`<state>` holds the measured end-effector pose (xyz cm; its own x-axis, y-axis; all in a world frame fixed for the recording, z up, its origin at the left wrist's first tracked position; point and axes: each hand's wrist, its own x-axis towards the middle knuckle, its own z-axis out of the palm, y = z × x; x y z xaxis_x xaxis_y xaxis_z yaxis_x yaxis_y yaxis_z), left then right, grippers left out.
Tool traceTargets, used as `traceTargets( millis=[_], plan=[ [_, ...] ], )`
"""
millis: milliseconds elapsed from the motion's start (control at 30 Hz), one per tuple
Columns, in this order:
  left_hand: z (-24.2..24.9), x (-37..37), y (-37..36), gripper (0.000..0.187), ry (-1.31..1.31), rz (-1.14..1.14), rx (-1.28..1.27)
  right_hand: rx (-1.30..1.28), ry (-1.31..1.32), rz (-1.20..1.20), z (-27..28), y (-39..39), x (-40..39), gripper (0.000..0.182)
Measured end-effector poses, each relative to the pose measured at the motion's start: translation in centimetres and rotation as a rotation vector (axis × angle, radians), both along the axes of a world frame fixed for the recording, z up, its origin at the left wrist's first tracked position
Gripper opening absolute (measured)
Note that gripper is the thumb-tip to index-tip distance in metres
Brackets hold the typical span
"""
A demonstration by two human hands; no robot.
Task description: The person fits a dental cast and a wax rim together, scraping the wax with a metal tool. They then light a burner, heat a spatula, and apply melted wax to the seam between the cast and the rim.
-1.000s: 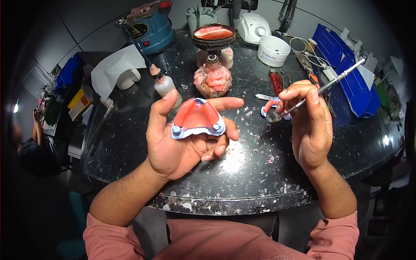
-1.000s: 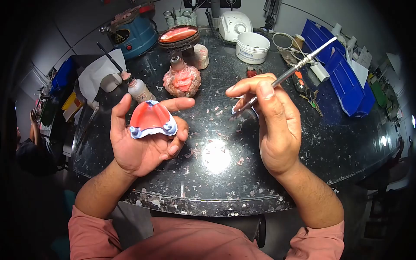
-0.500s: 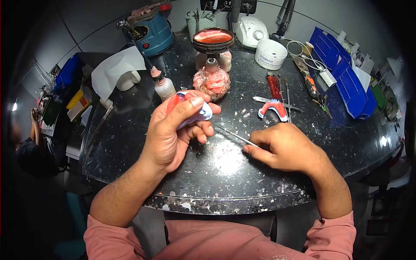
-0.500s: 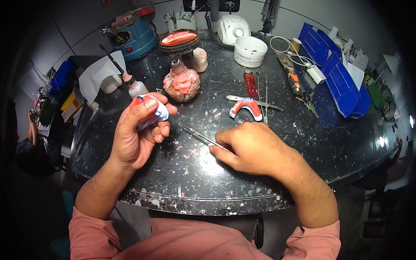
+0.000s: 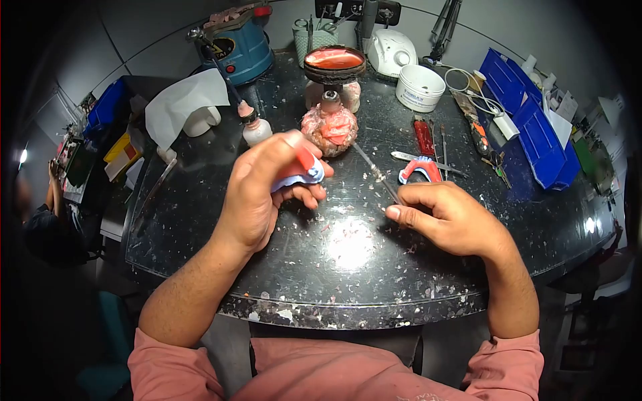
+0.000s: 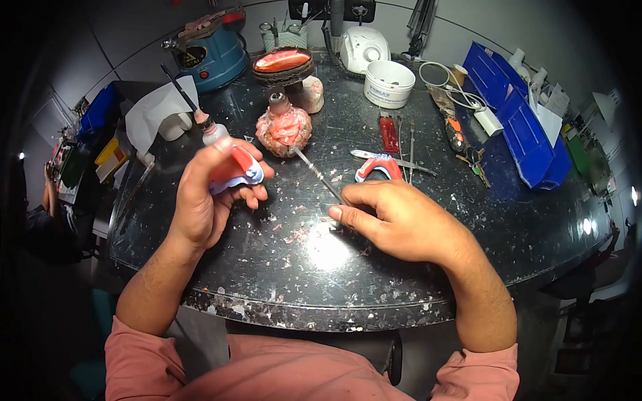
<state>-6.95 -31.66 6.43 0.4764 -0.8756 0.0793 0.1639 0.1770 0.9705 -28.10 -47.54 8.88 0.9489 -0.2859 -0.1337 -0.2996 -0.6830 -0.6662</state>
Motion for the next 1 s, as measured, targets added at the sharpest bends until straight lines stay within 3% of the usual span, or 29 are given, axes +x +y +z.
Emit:
traceTargets(
  millis=[67, 167, 233, 300, 333, 433, 500, 533, 633, 667, 700, 767, 833, 933, 1000],
  plan=[
    [0.2, -0.3, 0.1, 0.028, -0.05, 0.001, -0.001, -0.121, -0.014, 0.062, -0.8, -0.4, -0.1, 0.03],
    [0.4, -0.4, 0.3, 0.027, 0.0, -0.023, -0.019, -0.257, 0.015, 0.109, -1.0, -0.3, -0.4, 0.028],
    [-0.1, -0.2, 0.2, 0.04, 0.067, -0.046, -0.05, -0.192, 0.053, 0.087, 0.1, -0.2, -0.2, 0.026],
    [0.2, 0.0, 0.2, 0.046, 0.189, -0.068, -0.017, -0.251, -0.223, 0.048, -1.2, -2.8, -0.6, 0.026],
    [0.2, 0.0, 0.2, 0.048, 0.211, -0.077, -0.039, -0.232, -0.27, -0.115, -1.0, -3.9, -0.9, 0.024],
    [-0.4, -1.3, -0.9, 0.045, 0.068, 0.179, 0.003, -0.318, -0.173, -0.465, 0.9, -6.8, -1.7, 0.018],
    [-0.1, -0.8, -0.3, 0.045, 0.037, 0.132, 0.014, -0.467, -0.184, -0.375, 0.3, -9.6, -1.7, 0.023],
    [0.2, -0.4, 0.2, 0.046, 0.097, 0.058, 0.036, -0.462, 0.161, -0.551, 1.4, -10.1, -1.4, 0.03],
    [0.5, -0.1, 0.3, 0.051, 0.191, -0.059, 0.058, -0.484, 0.068, -0.587, 0.0, -12.7, -0.7, 0.032],
    [0.4, -0.2, 0.1, 0.051, 0.198, 0.004, 0.052, -0.311, 0.163, -0.642, 0.3, -12.7, -0.4, 0.031],
    [0.3, -0.4, -0.1, 0.052, 0.205, 0.067, 0.047, -0.311, 0.163, -0.645, 0.5, -12.6, -0.1, 0.031],
    [-0.1, -0.6, -0.5, 0.039, 0.229, 0.118, 0.006, -0.169, 0.36, -0.595, 0.6, -12.7, 0.5, 0.032],
    [-0.7, -0.6, -0.7, 0.037, 0.162, 0.166, 0.01, -0.094, 0.283, -0.589, -0.5, -13.7, 0.4, 0.03],
    [-0.5, -0.2, -0.6, 0.038, 0.11, 0.14, 0.053, -0.457, 0.274, -0.667, -0.6, -13.0, 0.6, 0.022],
    [-0.2, 0.0, -0.4, 0.053, 0.124, 0.102, 0.07, -0.491, 0.169, -0.693, -1.3, -13.4, 0.1, 0.023]
  ],
)
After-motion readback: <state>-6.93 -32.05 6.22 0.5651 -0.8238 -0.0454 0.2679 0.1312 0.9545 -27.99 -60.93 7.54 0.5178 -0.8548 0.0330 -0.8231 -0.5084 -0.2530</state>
